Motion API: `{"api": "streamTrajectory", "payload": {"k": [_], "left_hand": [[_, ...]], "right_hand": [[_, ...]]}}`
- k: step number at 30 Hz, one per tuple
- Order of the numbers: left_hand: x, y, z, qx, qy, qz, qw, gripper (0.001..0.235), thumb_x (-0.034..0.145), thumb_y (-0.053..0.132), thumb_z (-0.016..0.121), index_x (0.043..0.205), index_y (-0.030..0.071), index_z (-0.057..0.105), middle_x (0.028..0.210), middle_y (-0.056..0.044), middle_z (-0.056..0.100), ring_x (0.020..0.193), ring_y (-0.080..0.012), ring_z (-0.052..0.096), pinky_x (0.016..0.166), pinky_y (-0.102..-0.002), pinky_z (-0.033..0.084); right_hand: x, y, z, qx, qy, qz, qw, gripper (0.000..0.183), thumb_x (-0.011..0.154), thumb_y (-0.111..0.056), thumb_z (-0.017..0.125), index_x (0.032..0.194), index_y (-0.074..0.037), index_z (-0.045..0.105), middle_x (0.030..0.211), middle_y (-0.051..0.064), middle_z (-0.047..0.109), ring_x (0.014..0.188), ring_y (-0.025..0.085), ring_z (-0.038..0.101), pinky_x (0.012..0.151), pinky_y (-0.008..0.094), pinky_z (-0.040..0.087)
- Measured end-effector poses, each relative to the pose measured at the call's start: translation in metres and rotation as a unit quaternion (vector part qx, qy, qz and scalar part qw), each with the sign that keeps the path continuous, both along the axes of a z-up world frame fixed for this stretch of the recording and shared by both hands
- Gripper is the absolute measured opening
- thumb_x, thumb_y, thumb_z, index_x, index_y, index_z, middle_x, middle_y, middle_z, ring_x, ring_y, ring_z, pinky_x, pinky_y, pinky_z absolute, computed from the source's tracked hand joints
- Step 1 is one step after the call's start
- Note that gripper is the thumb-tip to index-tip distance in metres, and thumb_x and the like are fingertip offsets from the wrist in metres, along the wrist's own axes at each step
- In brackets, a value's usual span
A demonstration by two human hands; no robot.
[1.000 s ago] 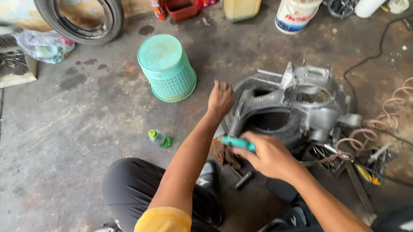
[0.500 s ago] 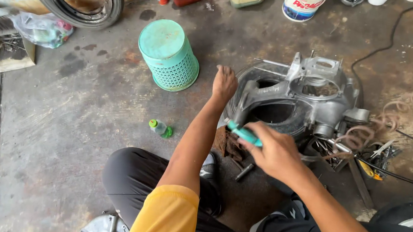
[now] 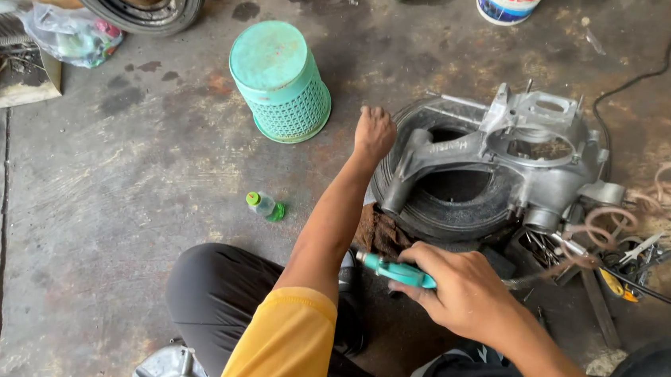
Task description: The person uses a screwdriver to scrape and clean the surface of a metal engine part resting on a tire. They then use a green air blow gun to blow away debris from the part and the surrounding area.
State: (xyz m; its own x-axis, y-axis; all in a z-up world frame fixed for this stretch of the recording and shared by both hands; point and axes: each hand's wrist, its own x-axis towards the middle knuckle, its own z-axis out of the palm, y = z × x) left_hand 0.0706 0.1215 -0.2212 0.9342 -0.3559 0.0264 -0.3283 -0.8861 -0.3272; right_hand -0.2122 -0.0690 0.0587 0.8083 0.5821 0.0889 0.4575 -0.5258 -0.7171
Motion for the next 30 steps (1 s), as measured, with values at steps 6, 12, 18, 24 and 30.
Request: {"api": "streamTrajectory", "payload": {"k": [6,12,18,24,30], "left_hand": [[-0.003,-0.006,-0.003,0.055,0.124,0.026,0.990,0.036,0.104,0.022,0.040,0.128,0.017,0.066,0.130,-0.006,0.064,0.121,-0.0274,0.054,0.103,-0.054,0.036],[-0.024,-0.011,-0.035,0.033,0.132,0.027,0.990,0.036,0.103,0.024,0.040,0.128,0.018,0.065,0.130,-0.005,0.064,0.121,-0.0278,0.053,0.101,-0.054,0.037],[-0.028,-0.020,-0.043,-0.013,0.108,0.021,0.994,0.037,0.101,0.021,0.037,0.124,0.016,0.067,0.127,-0.010,0.064,0.116,-0.0312,0.054,0.096,-0.055,0.037],[-0.034,-0.023,-0.026,-0.083,0.105,0.028,0.991,0.037,0.101,0.019,0.038,0.124,0.016,0.067,0.129,-0.008,0.065,0.118,-0.0277,0.057,0.097,-0.051,0.039],[-0.054,-0.016,0.019,-0.088,0.030,-0.019,0.996,0.041,0.102,0.023,0.046,0.142,0.016,0.050,0.148,-0.016,0.047,0.141,-0.0344,0.037,0.110,-0.056,0.035]], "right_hand": [[0.010,0.000,0.000,-0.057,0.017,-0.001,0.998,0.031,0.088,-0.035,0.071,0.111,-0.016,0.065,0.089,0.015,0.078,0.080,0.044,0.075,0.063,0.056,0.058],[0.019,0.003,0.014,-0.247,0.001,-0.014,0.969,0.033,0.095,-0.039,0.061,0.118,-0.015,0.062,0.106,0.011,0.076,0.082,0.042,0.077,0.074,0.056,0.059],[0.038,0.012,0.017,-0.334,-0.010,-0.008,0.942,0.033,0.095,-0.044,0.057,0.114,-0.016,0.060,0.100,0.008,0.074,0.075,0.042,0.076,0.073,0.057,0.058],[0.051,0.018,0.030,-0.359,0.037,0.003,0.933,0.038,0.101,-0.046,0.050,0.116,-0.012,0.061,0.100,0.011,0.075,0.083,0.042,0.077,0.080,0.057,0.056],[0.093,-0.001,-0.019,-0.378,-0.005,-0.100,0.920,0.042,0.100,-0.049,0.053,0.119,-0.013,0.061,0.104,0.013,0.074,0.092,0.044,0.075,0.083,0.059,0.056]]}}
